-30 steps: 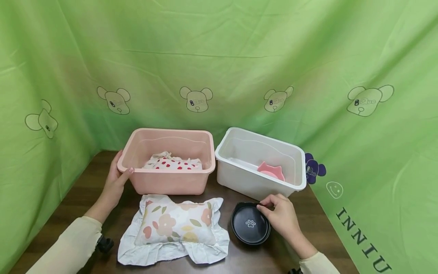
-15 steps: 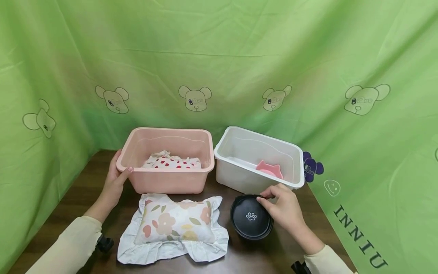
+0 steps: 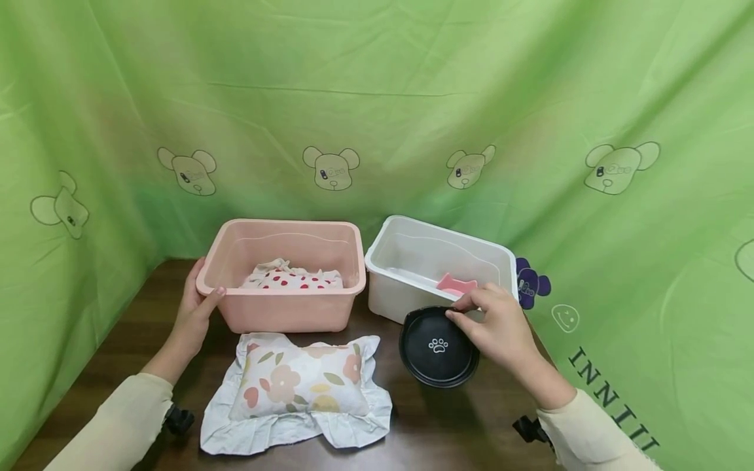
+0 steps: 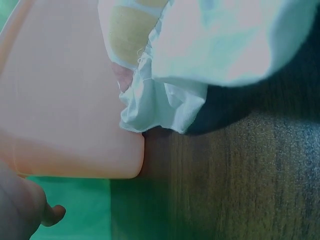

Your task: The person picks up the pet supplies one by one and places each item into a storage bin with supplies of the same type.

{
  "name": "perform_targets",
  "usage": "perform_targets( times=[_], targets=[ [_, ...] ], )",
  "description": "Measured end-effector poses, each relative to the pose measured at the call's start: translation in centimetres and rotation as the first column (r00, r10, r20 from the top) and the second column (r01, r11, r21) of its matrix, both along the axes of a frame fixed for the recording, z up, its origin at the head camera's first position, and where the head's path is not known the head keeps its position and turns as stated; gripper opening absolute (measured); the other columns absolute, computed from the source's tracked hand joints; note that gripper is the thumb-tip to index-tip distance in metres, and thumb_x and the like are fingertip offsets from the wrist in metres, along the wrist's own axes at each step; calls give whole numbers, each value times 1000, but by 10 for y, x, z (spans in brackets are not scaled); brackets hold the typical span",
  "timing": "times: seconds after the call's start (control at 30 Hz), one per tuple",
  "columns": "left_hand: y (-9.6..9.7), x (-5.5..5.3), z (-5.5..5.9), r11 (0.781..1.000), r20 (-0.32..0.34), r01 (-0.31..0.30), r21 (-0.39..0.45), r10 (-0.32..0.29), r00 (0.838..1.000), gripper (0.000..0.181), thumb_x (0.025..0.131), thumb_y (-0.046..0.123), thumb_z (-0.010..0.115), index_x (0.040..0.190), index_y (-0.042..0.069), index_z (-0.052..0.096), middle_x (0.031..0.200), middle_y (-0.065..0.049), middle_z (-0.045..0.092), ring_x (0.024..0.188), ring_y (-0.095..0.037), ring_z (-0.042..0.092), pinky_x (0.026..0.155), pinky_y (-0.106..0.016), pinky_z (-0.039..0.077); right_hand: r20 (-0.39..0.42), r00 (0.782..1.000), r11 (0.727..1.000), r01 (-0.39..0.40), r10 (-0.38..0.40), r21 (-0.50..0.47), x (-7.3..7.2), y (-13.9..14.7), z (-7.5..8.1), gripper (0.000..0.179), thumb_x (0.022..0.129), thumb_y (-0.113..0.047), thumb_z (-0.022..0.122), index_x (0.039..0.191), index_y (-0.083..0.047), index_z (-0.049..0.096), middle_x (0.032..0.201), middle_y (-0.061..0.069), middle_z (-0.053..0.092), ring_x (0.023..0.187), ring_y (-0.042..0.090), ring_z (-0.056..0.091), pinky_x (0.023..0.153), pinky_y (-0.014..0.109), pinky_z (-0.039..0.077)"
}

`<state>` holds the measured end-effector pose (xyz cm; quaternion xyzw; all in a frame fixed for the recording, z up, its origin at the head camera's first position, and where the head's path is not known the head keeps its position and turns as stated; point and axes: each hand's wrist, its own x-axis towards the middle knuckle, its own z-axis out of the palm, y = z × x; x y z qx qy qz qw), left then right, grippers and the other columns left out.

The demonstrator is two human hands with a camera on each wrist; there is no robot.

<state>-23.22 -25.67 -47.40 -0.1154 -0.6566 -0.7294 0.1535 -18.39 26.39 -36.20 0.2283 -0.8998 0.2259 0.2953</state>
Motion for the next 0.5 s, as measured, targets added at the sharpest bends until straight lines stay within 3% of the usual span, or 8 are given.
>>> perform_targets(
  times=[0.37,0.5],
  targets=[
    [1,2,1,1000,1,-4,-2,4,1000,72,106,4,50,164,10,9,166,-21,16,145,-24,30,107,-10,33,-95,986,990,-136,139,40,-21,1,33,20,71,-7,92,79,-16,75,79,-6,70,81,11,55,83,35,38],
    [2,2,1,1000,4,-9,3,9,1000,71,106,4,50,164,11,9,166,-20,16,145,-24,29,109,-12,32,-113,981,987,-151,157,58,-32,1,41,20,71,-6,91,81,-17,77,79,-8,71,82,11,54,89,40,36]
  ],
)
